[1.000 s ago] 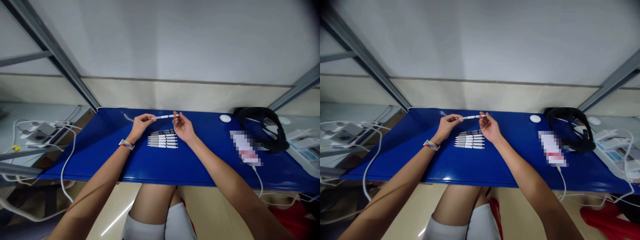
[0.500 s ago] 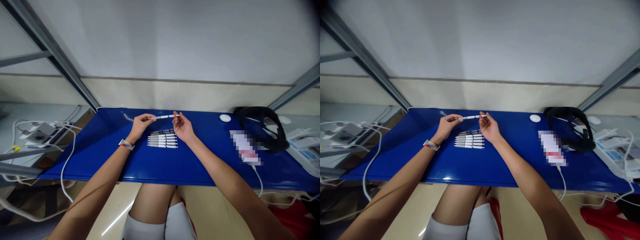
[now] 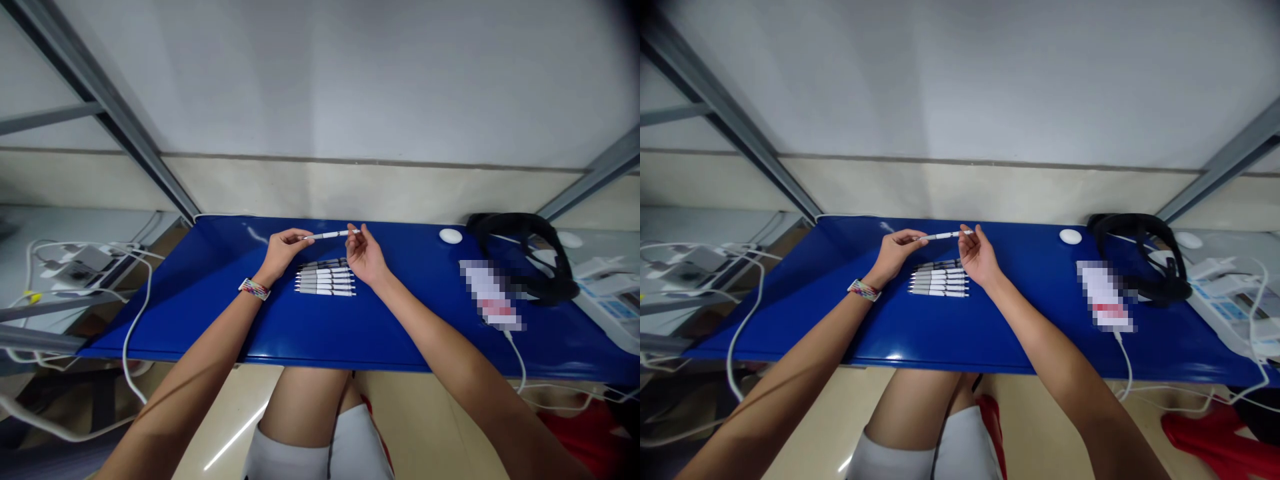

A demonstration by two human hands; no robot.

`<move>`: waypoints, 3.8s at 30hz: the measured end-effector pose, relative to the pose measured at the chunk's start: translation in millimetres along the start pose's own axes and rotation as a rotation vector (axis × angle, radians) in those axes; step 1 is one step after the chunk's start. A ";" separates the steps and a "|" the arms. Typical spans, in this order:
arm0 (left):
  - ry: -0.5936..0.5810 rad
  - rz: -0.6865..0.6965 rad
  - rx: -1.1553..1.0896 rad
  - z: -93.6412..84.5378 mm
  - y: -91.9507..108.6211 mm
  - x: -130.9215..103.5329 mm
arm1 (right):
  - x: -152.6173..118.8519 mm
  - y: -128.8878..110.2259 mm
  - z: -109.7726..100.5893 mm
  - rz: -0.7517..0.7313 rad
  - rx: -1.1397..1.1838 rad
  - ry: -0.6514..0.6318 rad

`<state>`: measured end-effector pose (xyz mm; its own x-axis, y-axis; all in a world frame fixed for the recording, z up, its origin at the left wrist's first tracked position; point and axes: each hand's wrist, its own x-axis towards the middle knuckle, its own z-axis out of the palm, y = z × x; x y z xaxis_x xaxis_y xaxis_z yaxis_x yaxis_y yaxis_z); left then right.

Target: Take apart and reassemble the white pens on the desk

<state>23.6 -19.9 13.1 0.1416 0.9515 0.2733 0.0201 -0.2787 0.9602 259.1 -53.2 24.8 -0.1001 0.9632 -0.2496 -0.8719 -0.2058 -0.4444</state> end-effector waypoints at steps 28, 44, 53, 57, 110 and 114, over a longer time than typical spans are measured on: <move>0.013 -0.006 0.011 -1.4 -0.9 0.9 | -3.5 -0.3 0.4 -0.004 0.061 -0.023; -0.028 0.031 0.040 -5.6 4.1 0.5 | 5.6 -5.1 -14.4 -0.482 -0.861 -0.119; -0.284 0.119 0.478 -7.0 10.4 -5.2 | 8.8 -17.3 -27.9 -0.760 -1.599 -0.280; -0.333 0.222 0.552 -7.5 8.4 -4.5 | 9.7 -16.2 -31.7 -0.766 -1.742 -0.322; 0.063 -0.047 0.115 22.4 10.7 -46.9 | -32.7 47.5 -29.1 -0.675 -1.358 0.062; 0.098 -0.054 0.110 24.6 8.4 -46.3 | -31.2 50.8 -24.1 -0.668 -1.372 0.061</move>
<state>41.5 -69.5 7.0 0.0403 0.9722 0.2308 0.1339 -0.2341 0.9629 229.6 -97.9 -10.7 0.1683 0.9406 0.2948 0.3584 0.2202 -0.9072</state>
